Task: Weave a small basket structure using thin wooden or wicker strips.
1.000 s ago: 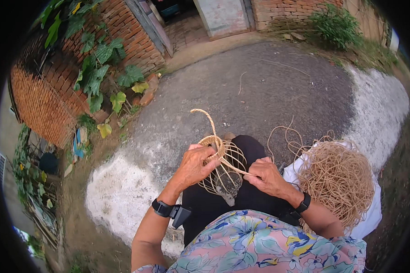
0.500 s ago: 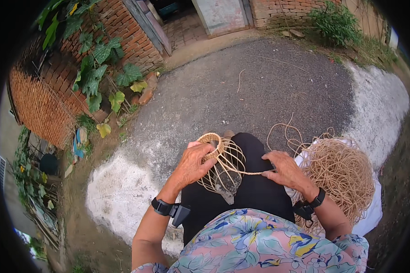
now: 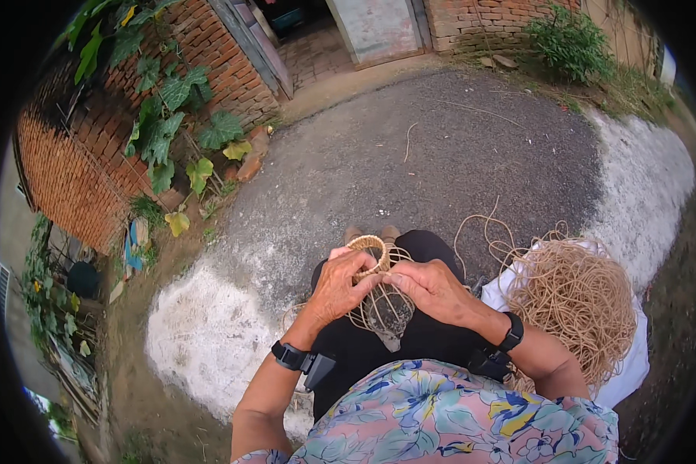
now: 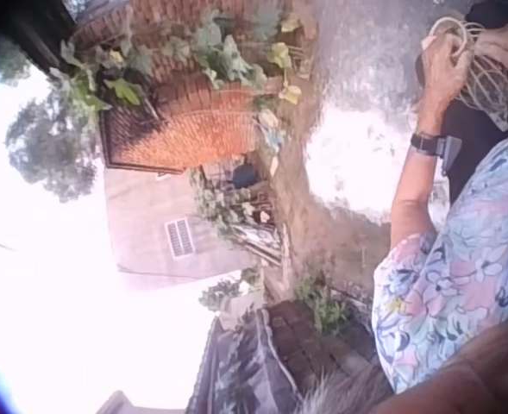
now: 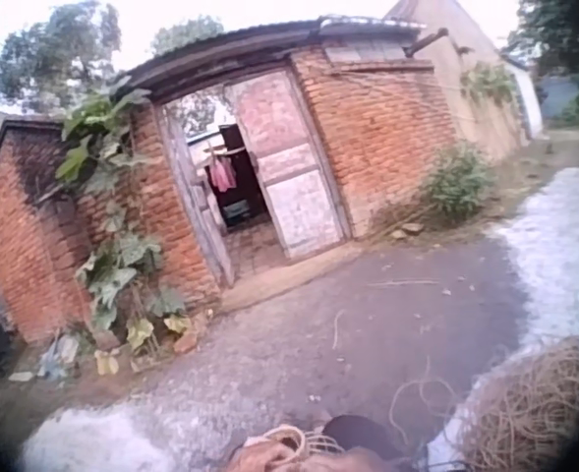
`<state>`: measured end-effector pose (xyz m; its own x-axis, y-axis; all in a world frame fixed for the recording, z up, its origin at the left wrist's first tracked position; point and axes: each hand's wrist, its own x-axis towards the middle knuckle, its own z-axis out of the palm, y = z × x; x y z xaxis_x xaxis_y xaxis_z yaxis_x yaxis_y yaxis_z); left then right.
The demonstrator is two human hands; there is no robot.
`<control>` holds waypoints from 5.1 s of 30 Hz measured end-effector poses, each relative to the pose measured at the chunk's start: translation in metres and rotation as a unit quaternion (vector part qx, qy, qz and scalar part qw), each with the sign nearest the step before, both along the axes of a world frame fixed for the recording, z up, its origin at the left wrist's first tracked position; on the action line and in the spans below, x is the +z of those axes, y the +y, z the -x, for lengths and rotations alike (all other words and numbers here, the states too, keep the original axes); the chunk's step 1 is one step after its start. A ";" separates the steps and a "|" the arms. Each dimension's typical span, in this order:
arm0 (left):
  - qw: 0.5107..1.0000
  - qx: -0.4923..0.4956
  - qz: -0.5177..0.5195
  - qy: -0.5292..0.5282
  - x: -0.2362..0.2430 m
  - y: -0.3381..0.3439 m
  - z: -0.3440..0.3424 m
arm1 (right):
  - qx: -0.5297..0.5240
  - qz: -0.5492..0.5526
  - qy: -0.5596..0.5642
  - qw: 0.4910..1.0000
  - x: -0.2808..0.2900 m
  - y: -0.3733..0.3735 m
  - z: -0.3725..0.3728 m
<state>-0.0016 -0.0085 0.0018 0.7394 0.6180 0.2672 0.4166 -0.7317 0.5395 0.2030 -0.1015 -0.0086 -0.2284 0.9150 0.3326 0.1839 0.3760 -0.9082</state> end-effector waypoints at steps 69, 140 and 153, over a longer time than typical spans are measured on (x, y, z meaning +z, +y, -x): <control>0.690 0.503 0.218 -0.473 0.001 0.079 0.356 | -0.196 -0.293 -0.216 0.911 -0.002 0.055 0.020; 0.979 -0.007 0.193 0.070 0.046 0.013 -0.007 | -0.175 -0.143 -0.028 0.974 -0.038 0.020 0.031; 0.992 -0.043 0.007 0.114 0.027 0.013 -0.003 | -0.164 -0.201 -0.013 0.966 -0.033 0.013 0.029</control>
<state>0.0017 0.0043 0.0293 0.8304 0.5517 0.0781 0.4649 -0.7633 0.4485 0.1744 -0.0883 -0.0416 0.0383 0.7372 0.6746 0.3733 0.6157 -0.6940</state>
